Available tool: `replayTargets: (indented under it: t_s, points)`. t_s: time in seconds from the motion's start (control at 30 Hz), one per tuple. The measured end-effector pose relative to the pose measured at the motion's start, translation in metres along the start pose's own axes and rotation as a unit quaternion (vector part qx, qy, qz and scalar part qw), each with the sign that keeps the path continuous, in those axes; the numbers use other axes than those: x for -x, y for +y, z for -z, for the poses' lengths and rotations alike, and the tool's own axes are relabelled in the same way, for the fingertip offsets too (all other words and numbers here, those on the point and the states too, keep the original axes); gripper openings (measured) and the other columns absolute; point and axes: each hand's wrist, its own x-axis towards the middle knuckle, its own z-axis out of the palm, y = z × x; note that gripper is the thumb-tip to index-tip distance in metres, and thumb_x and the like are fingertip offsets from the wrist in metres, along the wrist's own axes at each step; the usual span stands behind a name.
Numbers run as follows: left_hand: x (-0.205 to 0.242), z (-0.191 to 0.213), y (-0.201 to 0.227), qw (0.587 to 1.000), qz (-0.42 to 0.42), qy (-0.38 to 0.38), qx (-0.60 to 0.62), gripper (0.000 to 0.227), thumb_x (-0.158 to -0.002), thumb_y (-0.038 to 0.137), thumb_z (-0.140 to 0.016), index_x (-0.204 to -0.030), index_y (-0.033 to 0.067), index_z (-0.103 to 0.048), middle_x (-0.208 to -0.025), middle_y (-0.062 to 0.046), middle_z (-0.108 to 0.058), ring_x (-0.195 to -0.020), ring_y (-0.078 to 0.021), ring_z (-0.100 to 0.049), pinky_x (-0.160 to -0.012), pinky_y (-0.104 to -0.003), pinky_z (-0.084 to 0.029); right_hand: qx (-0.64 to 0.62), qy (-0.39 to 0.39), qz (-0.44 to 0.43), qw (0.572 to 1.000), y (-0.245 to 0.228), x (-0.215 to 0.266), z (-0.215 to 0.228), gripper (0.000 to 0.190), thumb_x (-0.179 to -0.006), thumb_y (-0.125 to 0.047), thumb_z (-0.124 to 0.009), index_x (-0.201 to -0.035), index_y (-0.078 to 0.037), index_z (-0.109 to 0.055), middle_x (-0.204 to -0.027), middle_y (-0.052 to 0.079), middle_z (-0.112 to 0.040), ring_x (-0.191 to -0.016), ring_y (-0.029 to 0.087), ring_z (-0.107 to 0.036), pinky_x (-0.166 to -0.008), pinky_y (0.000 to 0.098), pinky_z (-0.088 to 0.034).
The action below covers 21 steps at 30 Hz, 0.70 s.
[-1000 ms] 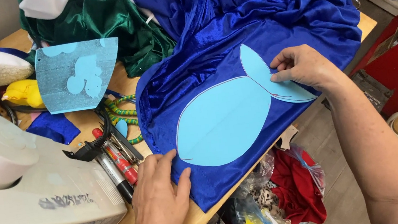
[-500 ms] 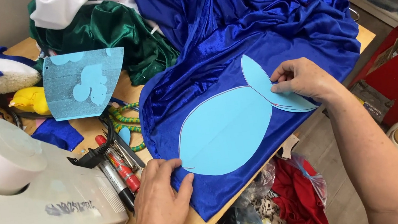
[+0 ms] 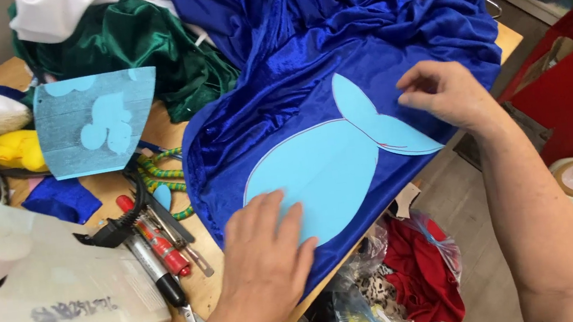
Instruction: The person places a light blue paper whale tail template onto a piece of blue fabric on a wooden table. They smooth the fabric and template, then use a red marker to trace the outline of the template onto the fabric.
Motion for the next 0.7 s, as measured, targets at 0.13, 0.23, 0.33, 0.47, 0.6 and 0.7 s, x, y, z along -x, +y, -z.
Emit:
replayTargets:
  t_s: [0.13, 0.23, 0.33, 0.47, 0.6, 0.7]
  points:
    - [-0.045, -0.031, 0.016, 0.993, -0.107, -0.043, 0.018, 0.042, -0.097, 0.029, -0.066, -0.128, 0.0022, -0.061, -0.144, -0.025, -0.055, -0.136, -0.0448, -0.049, -0.109, -0.061, -0.039, 0.115, 0.109, 0.184, 0.97, 0.034, 0.015, 0.006, 0.015, -0.1, -0.015, -0.066, -0.111, -0.008, -0.072, -0.118, 0.01, -0.068, -0.11, 0.024, -0.064, -0.093, 0.0383, -0.05]
    - [-0.077, -0.066, 0.025, 0.987, -0.147, -0.062, 0.015, 0.044, -0.098, 0.034, -0.062, -0.132, 0.0063, -0.06, -0.15, -0.021, -0.051, -0.142, -0.042, -0.044, -0.113, -0.063, -0.035, 0.121, 0.128, 0.253, 0.951, 0.05, 0.032, 0.001, 0.021, -0.104, -0.015, -0.059, -0.118, -0.004, -0.072, -0.133, 0.017, -0.064, -0.133, 0.031, -0.055, -0.11, 0.0458, -0.042]
    - [-0.102, -0.106, 0.028, 0.98, -0.171, -0.097, 0.016, 0.049, -0.101, 0.039, -0.054, -0.142, 0.0127, -0.056, -0.156, -0.017, -0.048, -0.149, -0.0396, -0.038, -0.119, -0.066, -0.026, 0.155, 0.16, 0.29, 0.931, 0.097, 0.03, -0.006, 0.028, -0.104, -0.023, -0.062, -0.128, -0.012, -0.072, -0.144, 0.014, -0.061, -0.147, 0.034, -0.046, -0.124, 0.0465, -0.032]
    - [-0.123, -0.127, 0.029, 0.951, -0.136, -0.276, -0.016, 0.057, -0.106, 0.053, -0.03, -0.159, 0.0319, -0.035, -0.168, -0.01, -0.029, -0.156, -0.0427, -0.019, -0.121, -0.072, -0.009, 0.185, 0.162, 0.235, 0.94, 0.139, 0.037, -0.02, 0.051, -0.097, -0.052, -0.063, -0.144, -0.032, -0.063, -0.163, 0.005, -0.045, -0.159, 0.031, -0.025, -0.126, 0.0482, -0.011]
    - [-0.126, -0.119, 0.032, 0.944, -0.127, -0.305, -0.001, 0.058, -0.105, 0.051, -0.03, -0.16, 0.0344, -0.031, -0.17, -0.013, -0.023, -0.157, -0.0457, -0.013, -0.12, -0.074, -0.006, 0.062, 0.153, 0.192, 0.967, 0.132, 0.058, -0.024, 0.059, -0.09, -0.046, -0.072, -0.145, -0.027, -0.06, -0.17, 0.01, -0.032, -0.16, 0.036, -0.014, -0.127, 0.0533, -0.01]
    - [-0.129, -0.114, 0.034, 0.942, -0.118, -0.315, -0.005, 0.06, -0.103, 0.056, -0.031, -0.159, 0.0366, -0.032, -0.17, -0.016, -0.021, -0.157, -0.046, -0.01, -0.119, -0.074, -0.005, -0.017, 0.188, 0.16, 0.969, 0.12, 0.07, -0.033, 0.068, -0.084, -0.036, -0.078, -0.147, -0.019, -0.057, -0.171, 0.021, -0.022, -0.158, 0.043, -0.013, -0.127, 0.0578, -0.012]
